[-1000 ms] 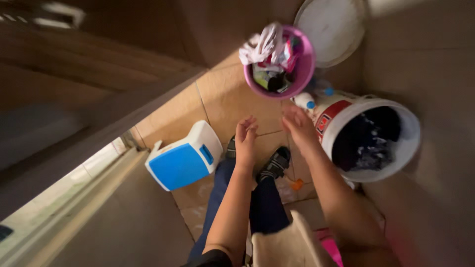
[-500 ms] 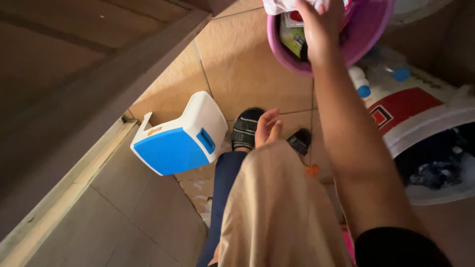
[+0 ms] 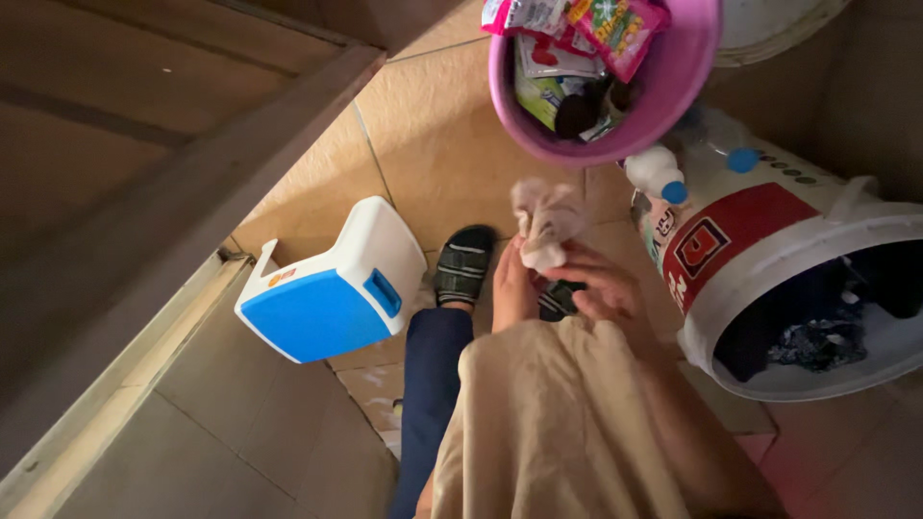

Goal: The person washes clothes by hand in a bathroom. They rinse their hands, pour water from a pink basin into a bucket, and then scrub and rinse various garments in the bucket before transferring them to the pink basin.

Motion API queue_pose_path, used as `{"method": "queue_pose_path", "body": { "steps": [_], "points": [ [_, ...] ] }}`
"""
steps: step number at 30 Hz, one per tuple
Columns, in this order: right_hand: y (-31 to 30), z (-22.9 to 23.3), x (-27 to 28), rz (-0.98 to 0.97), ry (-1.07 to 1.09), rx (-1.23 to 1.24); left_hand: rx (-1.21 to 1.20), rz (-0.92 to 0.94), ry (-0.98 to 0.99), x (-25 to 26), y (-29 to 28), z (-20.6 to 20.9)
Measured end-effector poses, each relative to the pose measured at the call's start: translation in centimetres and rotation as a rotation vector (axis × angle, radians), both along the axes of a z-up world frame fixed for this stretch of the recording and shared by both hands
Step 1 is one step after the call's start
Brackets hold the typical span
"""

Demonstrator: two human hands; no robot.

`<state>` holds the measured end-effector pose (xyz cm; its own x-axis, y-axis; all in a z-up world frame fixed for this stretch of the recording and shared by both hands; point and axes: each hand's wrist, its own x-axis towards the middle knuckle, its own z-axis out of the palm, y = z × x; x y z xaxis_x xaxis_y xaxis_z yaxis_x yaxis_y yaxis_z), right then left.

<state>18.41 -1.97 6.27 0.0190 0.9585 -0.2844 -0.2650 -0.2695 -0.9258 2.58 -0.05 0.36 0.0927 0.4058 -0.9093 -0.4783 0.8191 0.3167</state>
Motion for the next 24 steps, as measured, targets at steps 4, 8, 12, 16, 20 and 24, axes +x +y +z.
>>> {"method": "queue_pose_path", "body": {
  "steps": [4, 8, 12, 16, 20, 24],
  "points": [
    [3.1, 2.2, 0.5, 0.017, -0.126, 0.043, 0.096, 0.027, 0.082, -1.1, -2.6, -4.1],
    [5.3, 0.4, 2.0, 0.021, 0.028, -0.115, 0.262, 0.252, -0.013, -2.0, -2.8, -5.2],
    [10.1, -9.1, 1.7, -0.316, -0.406, -0.197, 0.278, 0.394, 0.135, -2.9, -0.5, -3.1],
    [16.1, -15.4, 2.2, -0.146, -1.048, -0.027, 0.311, 0.466, 0.241, -3.4, 0.7, -1.9],
    [19.0, -17.1, 0.8, 0.094, -1.427, -0.119, 0.361, 0.473, 0.311, -4.3, 0.3, -2.9],
    [18.7, -18.7, 0.7, 0.033, -1.574, 0.023, 0.341, 0.485, 0.32, -4.1, 0.7, -2.8]
  ]
}}
